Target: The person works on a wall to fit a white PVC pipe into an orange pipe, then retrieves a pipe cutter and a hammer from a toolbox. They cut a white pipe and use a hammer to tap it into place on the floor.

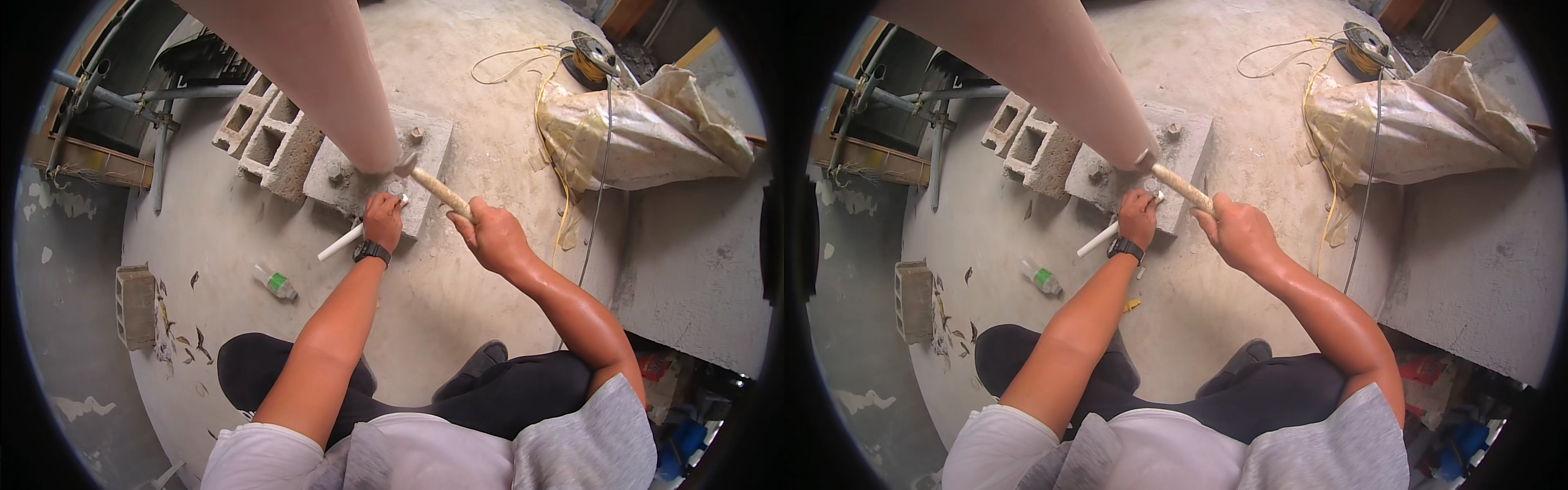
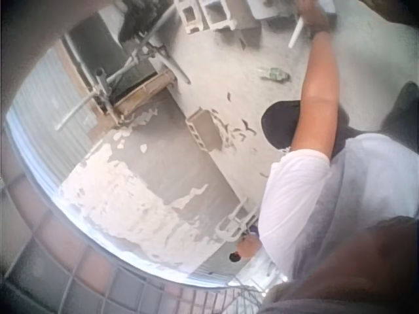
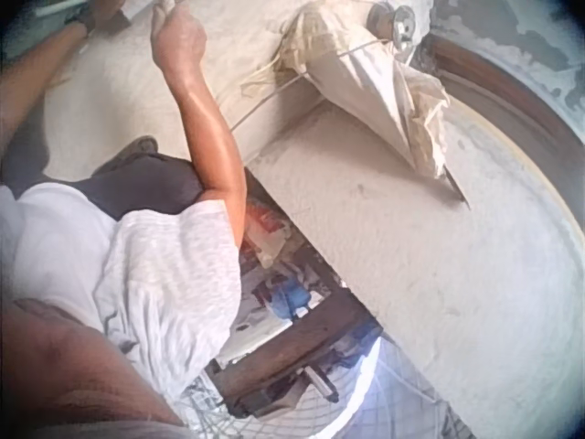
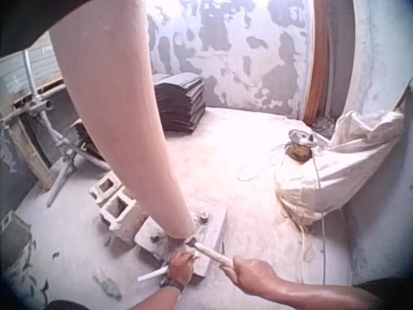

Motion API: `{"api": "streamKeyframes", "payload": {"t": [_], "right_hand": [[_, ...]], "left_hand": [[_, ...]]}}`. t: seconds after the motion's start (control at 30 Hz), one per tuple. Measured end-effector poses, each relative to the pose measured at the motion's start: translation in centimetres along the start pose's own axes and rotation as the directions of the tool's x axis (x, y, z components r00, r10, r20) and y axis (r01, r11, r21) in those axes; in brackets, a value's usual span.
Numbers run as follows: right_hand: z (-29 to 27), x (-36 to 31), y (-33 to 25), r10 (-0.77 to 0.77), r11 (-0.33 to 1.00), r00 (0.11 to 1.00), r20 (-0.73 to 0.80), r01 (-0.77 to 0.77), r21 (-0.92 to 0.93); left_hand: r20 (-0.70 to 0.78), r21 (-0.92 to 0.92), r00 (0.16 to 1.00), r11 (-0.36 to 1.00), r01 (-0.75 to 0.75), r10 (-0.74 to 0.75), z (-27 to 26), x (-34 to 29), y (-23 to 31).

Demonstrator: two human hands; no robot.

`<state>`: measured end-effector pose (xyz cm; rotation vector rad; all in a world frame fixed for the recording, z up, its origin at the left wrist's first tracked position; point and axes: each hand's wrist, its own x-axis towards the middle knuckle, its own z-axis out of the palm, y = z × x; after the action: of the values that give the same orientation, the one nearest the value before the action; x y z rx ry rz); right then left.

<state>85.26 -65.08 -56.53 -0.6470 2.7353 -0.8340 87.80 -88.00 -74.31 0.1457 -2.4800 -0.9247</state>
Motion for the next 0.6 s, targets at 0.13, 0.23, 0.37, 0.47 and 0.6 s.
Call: {"api": "streamKeyframes", "payload": {"t": [0.13,0.23,0.37,0.47,0.6], "right_hand": [[-1.5,0.2,-0.7,0.117,0.972,0.993,-0.005,-0.114,0.204],[-1.2,0.0,-0.2,0.175,0.947,0.985,0.006,-0.17,0.272],[0.2,-0.2,0.9,0.222,0.89,0.973,0.058,-0.227,0.395],[0.7,-0.3,1.1,0.175,0.861,0.983,0.056,-0.181,0.475],[-0.6,-0.1,-0.2,0.149,0.785,0.986,0.078,-0.166,0.596]], "left_hand": [[0.05,0.004,0.999,1.0,0.018,-0.018,-0.1,-0.3,0.3],[0.088,0.077,0.996,0.997,0.025,-0.032,-0.7,-0.6,0.9],[0.108,0.109,0.987,0.988,0.106,-0.118,-1.6,-0.9,1.2],[0.11,0.04,0.986,0.991,0.124,-0.128,-2.3,0.3,2.6],[0.111,-0.128,0.986,0.982,0.138,-0.125,-2.6,2.6,5.8]]}}
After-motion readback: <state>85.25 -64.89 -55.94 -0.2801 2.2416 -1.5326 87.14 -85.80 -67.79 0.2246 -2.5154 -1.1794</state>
